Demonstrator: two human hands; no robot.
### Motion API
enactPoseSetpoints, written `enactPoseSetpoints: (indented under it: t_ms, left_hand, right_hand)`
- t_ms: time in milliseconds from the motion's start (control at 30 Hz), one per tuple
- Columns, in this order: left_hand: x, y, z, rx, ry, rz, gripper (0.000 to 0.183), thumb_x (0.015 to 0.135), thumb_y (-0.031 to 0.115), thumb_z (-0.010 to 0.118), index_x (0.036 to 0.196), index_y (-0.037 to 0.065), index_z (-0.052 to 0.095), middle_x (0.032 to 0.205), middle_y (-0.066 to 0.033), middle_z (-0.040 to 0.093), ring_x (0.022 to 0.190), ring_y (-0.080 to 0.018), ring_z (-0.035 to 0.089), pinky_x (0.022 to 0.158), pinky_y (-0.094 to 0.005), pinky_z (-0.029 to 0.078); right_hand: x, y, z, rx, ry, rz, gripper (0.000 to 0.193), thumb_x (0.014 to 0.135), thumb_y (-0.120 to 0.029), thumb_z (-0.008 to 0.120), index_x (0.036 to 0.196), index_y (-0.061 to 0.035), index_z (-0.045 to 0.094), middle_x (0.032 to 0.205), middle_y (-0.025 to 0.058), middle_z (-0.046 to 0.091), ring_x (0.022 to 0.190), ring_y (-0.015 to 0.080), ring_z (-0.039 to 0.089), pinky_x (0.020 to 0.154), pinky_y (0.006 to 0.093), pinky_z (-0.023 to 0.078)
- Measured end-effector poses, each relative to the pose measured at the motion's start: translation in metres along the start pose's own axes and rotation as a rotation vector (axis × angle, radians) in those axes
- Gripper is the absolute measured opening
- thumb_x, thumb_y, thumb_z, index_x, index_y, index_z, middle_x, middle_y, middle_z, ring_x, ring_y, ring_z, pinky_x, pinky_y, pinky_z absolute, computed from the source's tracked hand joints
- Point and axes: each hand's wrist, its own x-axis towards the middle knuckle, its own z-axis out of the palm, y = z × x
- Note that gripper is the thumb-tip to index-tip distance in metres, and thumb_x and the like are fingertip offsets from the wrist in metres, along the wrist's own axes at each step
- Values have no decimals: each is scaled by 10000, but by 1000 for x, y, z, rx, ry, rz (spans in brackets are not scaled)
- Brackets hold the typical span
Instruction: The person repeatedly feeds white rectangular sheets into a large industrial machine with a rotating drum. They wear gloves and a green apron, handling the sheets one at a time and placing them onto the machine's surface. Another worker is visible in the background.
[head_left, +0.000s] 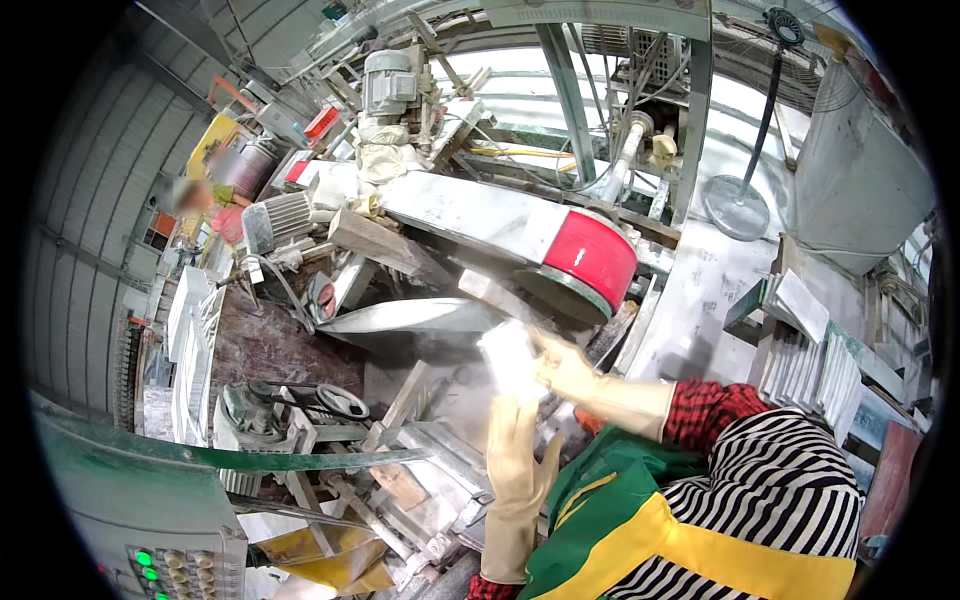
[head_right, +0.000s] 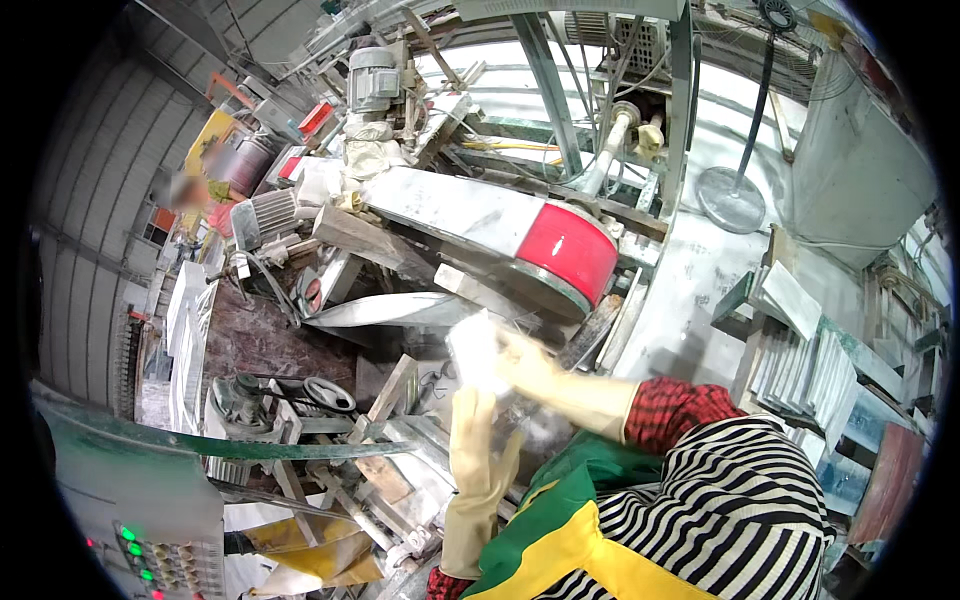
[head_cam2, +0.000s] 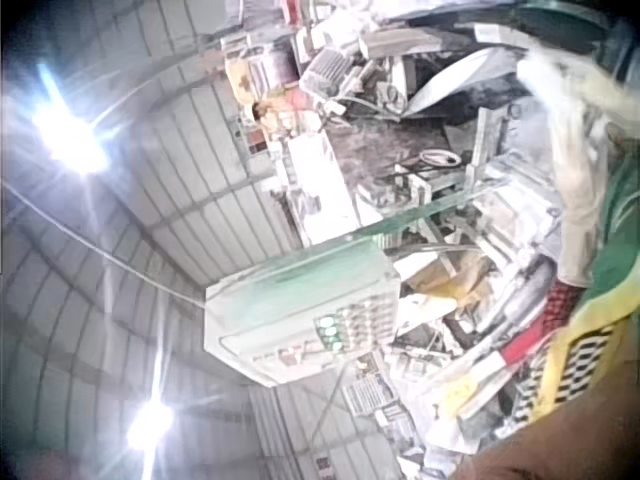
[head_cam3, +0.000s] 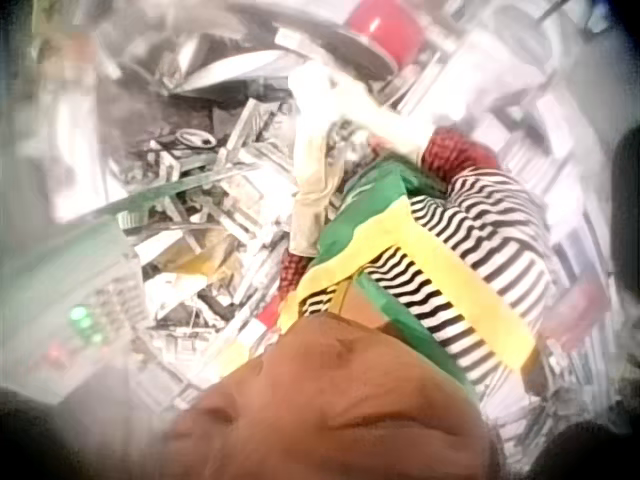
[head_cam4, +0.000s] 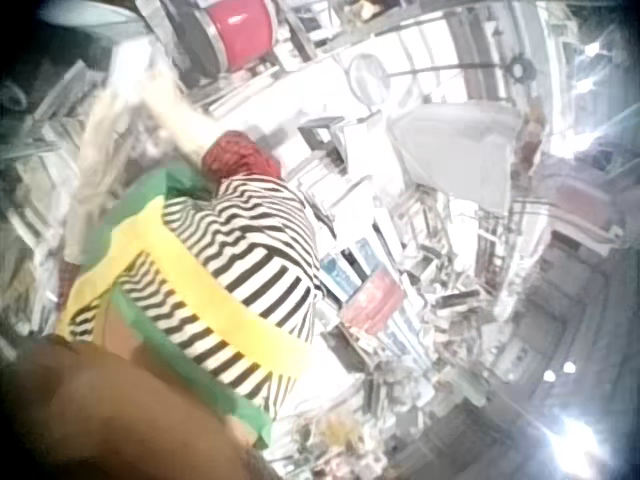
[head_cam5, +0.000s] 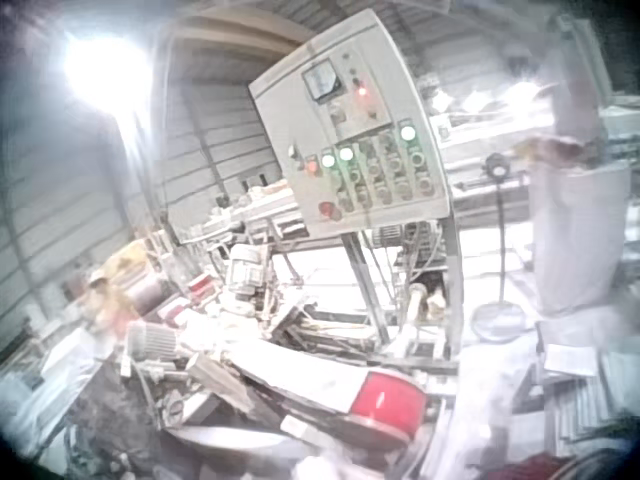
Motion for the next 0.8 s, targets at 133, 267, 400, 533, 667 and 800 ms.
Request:
enactPoseSetpoints:
  t_ms: [133,267,400,533,667,800]
  left_hand:
    - [-38,-22,2,77,-81,-185,636,737,53,778,1318,-8,526,1361,-294,499,1259,-476,481,1072,-472,388]
    - [-117,-68,-11,-45,41,-461,575,777,19,747,1311,-16,535,1371,-244,529,1300,-376,493,1094,-407,373]
    - [-162,-66,-42,-69,14,-902,505,862,14,658,1349,15,524,1409,-173,518,1318,-269,476,1104,-345,351]
    - [-223,-76,-50,-125,198,-1132,474,870,8,641,1329,-36,530,1348,-175,566,1274,-265,515,1092,-330,363]
    - [-222,-67,-49,-200,229,-1174,443,898,25,610,1333,-18,536,1383,-169,548,1291,-261,508,1102,-330,356]
    - [-230,-61,-43,-255,290,-1168,431,909,19,606,1333,-19,537,1346,-170,573,1287,-250,508,1095,-332,361]
  right_hand:
    - [75,14,-81,-220,536,-90,816,803,-106,623,1532,-36,262,1013,156,650,897,243,627,816,345,504]
    - [123,7,-131,-403,758,-15,913,754,-155,662,1548,-71,221,902,149,631,834,271,633,789,382,510]
    - [157,22,-154,-487,805,-83,931,759,-177,657,1557,-88,186,987,197,666,907,335,662,824,407,519]
    - [172,13,-145,-639,793,116,924,789,-242,639,1557,-84,150,1096,250,661,1017,393,652,908,448,504]
    - [185,34,-186,-998,614,264,914,854,-376,620,1540,-31,124,896,223,666,768,357,662,716,449,520]
    - [192,29,-174,-779,523,309,834,914,-307,585,1550,-67,101,776,152,650,616,296,642,612,399,529]
